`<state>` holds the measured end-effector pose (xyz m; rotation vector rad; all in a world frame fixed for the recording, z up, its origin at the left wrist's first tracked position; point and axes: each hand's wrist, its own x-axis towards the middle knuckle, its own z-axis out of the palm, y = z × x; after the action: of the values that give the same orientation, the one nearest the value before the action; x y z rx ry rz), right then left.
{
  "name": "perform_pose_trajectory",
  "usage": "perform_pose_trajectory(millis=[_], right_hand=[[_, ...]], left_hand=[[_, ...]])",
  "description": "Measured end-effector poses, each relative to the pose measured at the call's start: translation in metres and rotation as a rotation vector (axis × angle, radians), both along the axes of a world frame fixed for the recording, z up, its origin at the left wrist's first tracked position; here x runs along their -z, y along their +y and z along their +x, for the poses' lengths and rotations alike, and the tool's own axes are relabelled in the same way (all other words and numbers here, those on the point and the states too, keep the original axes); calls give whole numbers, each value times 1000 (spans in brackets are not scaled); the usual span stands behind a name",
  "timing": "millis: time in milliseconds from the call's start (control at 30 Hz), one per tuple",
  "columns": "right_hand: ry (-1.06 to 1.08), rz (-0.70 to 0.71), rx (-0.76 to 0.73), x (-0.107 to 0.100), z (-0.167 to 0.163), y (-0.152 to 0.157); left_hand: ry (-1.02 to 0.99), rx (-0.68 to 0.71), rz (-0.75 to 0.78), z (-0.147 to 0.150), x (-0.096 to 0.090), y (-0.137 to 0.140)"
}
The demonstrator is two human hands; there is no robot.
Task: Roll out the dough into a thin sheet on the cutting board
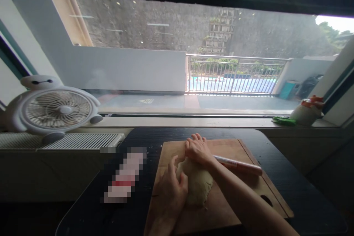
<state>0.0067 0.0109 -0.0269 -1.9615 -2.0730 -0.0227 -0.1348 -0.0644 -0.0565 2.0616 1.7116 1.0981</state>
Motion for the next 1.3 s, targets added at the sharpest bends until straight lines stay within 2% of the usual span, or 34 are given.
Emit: perform_pose_trajectory(millis=[100,167,267,333,467,533,600,700,767,833,900,1000,1067,1200,1300], right_hand=[[-2,-112,102,-11,17,21],[-3,-90,104,-14,26,20],[-25,67,59,-7,37,-9],[-36,150,71,1,47,-33],[-16,105,176,3,81,-61],[17,42,223,-5,94,-63],[67,-16,214,-14,95,-63],[134,-32,96,-18,73,-60],[130,-9,15,-15,50,-52],[99,10,7,-11,33,-39],[72,16,61,-10,27,-23],[74,-16,146,-13,30,-8],[100,-43,136,-12,31,-13],[84,89,46,2,19,-42],[61,113,74,7,16,-40]], left_hand=[[-29,-8,-74,-1,-10,6],[1,20,-181,-1,-21,17],[98,93,-365,4,-41,35],[112,174,-434,11,-52,43],[35,292,-394,24,-62,36],[-30,272,-323,22,-59,26],[-8,194,-284,15,-51,18],[142,65,-252,5,-36,8],[160,4,-210,4,-29,2],[124,-45,-193,7,-26,-4],[104,-80,-202,11,-27,-8],[88,-105,-189,14,-27,-9],[69,-106,-193,13,-24,-6],[47,-49,-207,9,-17,-1],[73,-37,-184,8,-16,-1]])
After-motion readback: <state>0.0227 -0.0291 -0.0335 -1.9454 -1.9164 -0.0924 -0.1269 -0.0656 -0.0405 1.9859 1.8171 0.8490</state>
